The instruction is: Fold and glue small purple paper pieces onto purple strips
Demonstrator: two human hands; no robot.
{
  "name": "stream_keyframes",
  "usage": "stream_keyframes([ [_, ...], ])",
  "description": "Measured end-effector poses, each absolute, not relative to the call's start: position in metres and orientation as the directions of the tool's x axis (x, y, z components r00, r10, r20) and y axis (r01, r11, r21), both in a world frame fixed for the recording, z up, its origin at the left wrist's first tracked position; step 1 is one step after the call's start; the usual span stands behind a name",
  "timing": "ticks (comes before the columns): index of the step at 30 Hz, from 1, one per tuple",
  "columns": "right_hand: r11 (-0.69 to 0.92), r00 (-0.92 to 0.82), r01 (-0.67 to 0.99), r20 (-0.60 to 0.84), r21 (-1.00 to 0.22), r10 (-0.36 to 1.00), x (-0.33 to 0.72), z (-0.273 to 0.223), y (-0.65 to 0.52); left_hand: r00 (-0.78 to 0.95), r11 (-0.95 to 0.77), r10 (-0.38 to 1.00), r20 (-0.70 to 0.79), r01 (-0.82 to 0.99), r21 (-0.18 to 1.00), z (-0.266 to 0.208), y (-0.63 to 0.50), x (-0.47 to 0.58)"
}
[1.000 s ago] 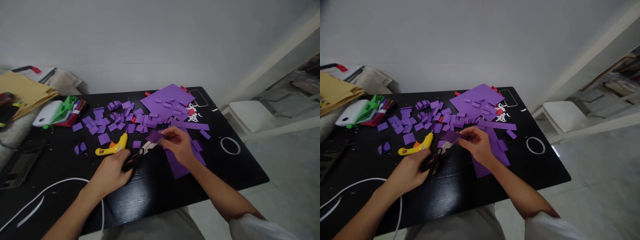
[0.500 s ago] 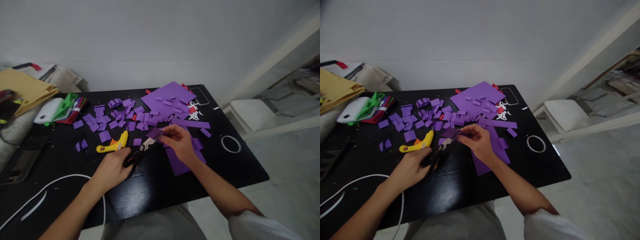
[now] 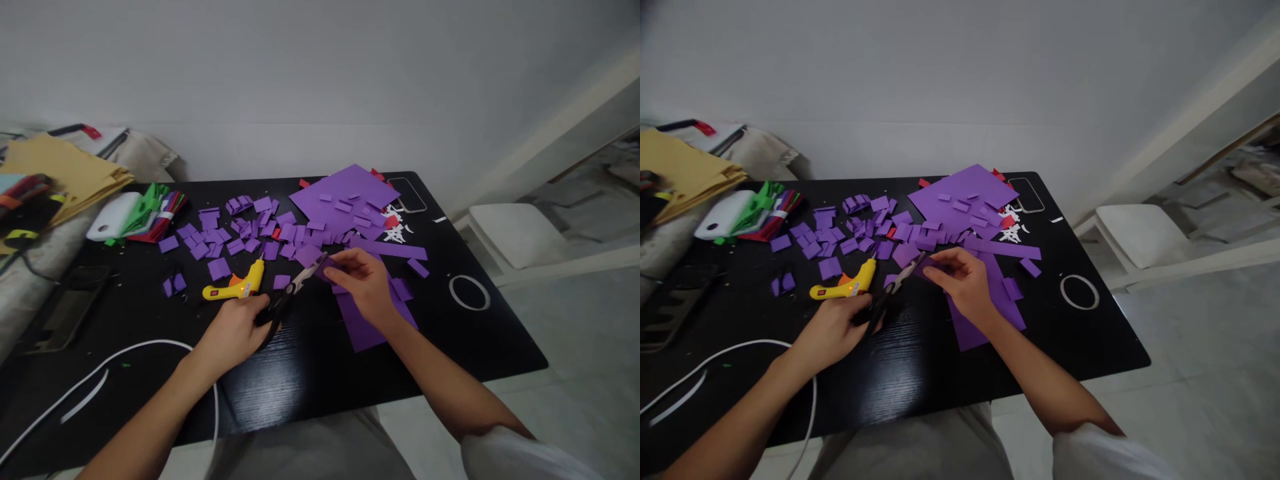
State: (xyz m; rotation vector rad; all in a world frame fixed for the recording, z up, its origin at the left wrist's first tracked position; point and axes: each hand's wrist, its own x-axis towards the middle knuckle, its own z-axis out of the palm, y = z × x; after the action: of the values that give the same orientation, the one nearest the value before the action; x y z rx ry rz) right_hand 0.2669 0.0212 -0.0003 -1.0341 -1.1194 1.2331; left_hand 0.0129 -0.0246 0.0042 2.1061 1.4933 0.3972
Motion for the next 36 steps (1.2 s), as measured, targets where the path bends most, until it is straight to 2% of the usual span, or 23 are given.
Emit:
stream_keyframes([
  [6,0.051,0.007,-0.226,0.051,-0.973,0.999,0.268,-0.005,0.025,0.280,-0.153,0.955,-0.099,0.751,0.643,0.006,-0.024,0.020],
  [11,0.018,-0.075,-0.336,0.045,-0.942,0.996,0.270,-0.007,0.027,0.309,-0.143,0.936,-0.168,0.770,0.622,0.008,-0.028,0.030],
  [14,-0.045,-0.125,-0.383,0.004,-0.923,0.992,0.270,-0.006,0.026,0.329,-0.184,0.927,-0.181,0.818,0.546,0.006,-0.032,0.039],
  [20,-0.140,-0.200,-0.327,-0.076,-0.935,0.977,0.261,-0.010,0.020,0.317,-0.272,0.934,-0.167,0.931,0.243,0.000,-0.039,0.061],
  [23,-0.162,-0.231,-0.260,-0.102,-0.952,0.968,0.254,-0.014,0.017,0.341,-0.310,0.933,-0.120,0.925,0.219,0.006,-0.032,0.060],
  [25,-0.150,-0.239,-0.200,-0.100,-0.968,0.966,0.250,-0.016,0.015,0.373,-0.333,0.925,-0.076,0.888,0.317,0.012,-0.023,0.054],
  [27,-0.126,-0.236,-0.160,-0.087,-0.979,0.968,0.248,-0.018,0.013,0.346,-0.302,0.938,0.005,0.812,0.500,0.014,-0.015,0.045],
  [28,-0.120,-0.235,-0.150,-0.083,-0.981,0.969,0.247,-0.018,0.012,0.308,-0.260,0.951,0.034,0.734,0.628,0.013,-0.012,0.041],
  [30,-0.123,-0.235,-0.142,-0.087,-0.982,0.968,0.247,-0.019,0.011,0.255,-0.161,0.966,0.049,0.443,0.882,0.007,-0.009,0.037],
  [31,-0.128,-0.238,-0.138,-0.093,-0.982,0.967,0.246,-0.020,0.011,0.238,-0.109,0.970,0.039,0.288,0.951,0.003,-0.010,0.037],
  [33,-0.137,-0.246,-0.133,-0.101,-0.982,0.964,0.246,-0.021,0.010,0.214,-0.044,0.976,0.025,0.084,0.996,-0.006,-0.013,0.040],
  [36,-0.132,-0.266,-0.133,-0.093,-0.982,0.960,0.245,-0.023,0.010,0.185,-0.024,0.982,0.025,-0.009,1.000,-0.015,-0.019,0.047],
])
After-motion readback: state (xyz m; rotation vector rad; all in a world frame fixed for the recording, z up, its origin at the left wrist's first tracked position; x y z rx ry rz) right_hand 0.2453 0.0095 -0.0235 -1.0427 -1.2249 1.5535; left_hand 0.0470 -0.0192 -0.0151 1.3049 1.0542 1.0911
